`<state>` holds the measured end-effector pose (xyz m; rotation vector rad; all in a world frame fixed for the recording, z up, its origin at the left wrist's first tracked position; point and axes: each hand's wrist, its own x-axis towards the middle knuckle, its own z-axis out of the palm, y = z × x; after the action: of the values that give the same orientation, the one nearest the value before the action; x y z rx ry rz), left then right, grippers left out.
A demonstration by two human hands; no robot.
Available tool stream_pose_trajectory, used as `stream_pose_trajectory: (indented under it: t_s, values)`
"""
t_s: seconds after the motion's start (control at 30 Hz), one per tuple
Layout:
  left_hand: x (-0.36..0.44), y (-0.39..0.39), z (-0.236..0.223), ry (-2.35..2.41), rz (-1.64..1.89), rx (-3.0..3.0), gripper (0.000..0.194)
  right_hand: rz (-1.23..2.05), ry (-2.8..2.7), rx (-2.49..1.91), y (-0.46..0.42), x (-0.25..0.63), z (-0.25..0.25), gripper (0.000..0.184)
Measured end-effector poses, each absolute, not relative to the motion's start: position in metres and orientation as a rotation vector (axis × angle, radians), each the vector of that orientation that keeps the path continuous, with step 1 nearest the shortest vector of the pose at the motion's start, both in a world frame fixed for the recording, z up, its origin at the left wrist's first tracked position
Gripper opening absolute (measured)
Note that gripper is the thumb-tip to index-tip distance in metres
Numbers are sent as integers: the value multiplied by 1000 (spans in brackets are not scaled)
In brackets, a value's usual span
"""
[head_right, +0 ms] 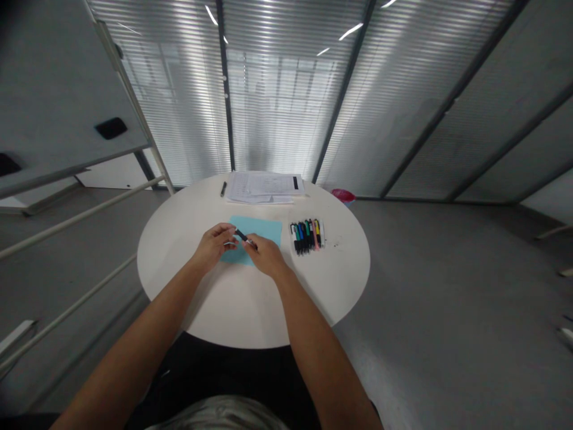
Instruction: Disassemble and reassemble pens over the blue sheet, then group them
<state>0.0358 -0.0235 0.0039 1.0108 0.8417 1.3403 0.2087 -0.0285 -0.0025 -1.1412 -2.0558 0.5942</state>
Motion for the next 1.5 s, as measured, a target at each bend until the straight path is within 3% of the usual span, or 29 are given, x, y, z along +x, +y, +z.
stream_pose_trajectory:
  t_s: [0.13, 0.27, 0.47, 0.67, 0.9, 1.13, 1.3, 1.5]
  values:
    - [28, -20, 6, 996, 1423, 1154, 27, 560, -2029, -1142, -27, 211, -3, 28]
    - [6, -12, 0, 1487, 1569, 1445, 25, 490, -2005, -1216, -25, 214, -4, 27]
    - [-10, -10, -9, 2150, 1156, 1537, 25, 410, -2020, -1333, -25, 215, -4, 24]
    - [6, -18, -4, 2013, 789, 1953, 36, 372, -2030, -1360, -24, 215, -5, 22]
    - [14, -19, -12, 1959, 645, 2098, 27, 383, -2056, -1357, -25, 212, -4, 23]
    - [11, -10, -21, 1836, 986, 1949, 17, 394, -2082, -1328, -24, 213, -6, 23]
    - [15, -3, -21, 1606, 1428, 1597, 21, 432, -2086, -1315, -25, 213, -4, 22]
    - [18, -3, -12, 1220, 1555, 1083, 33, 459, -2086, -1247, -27, 213, -2, 24]
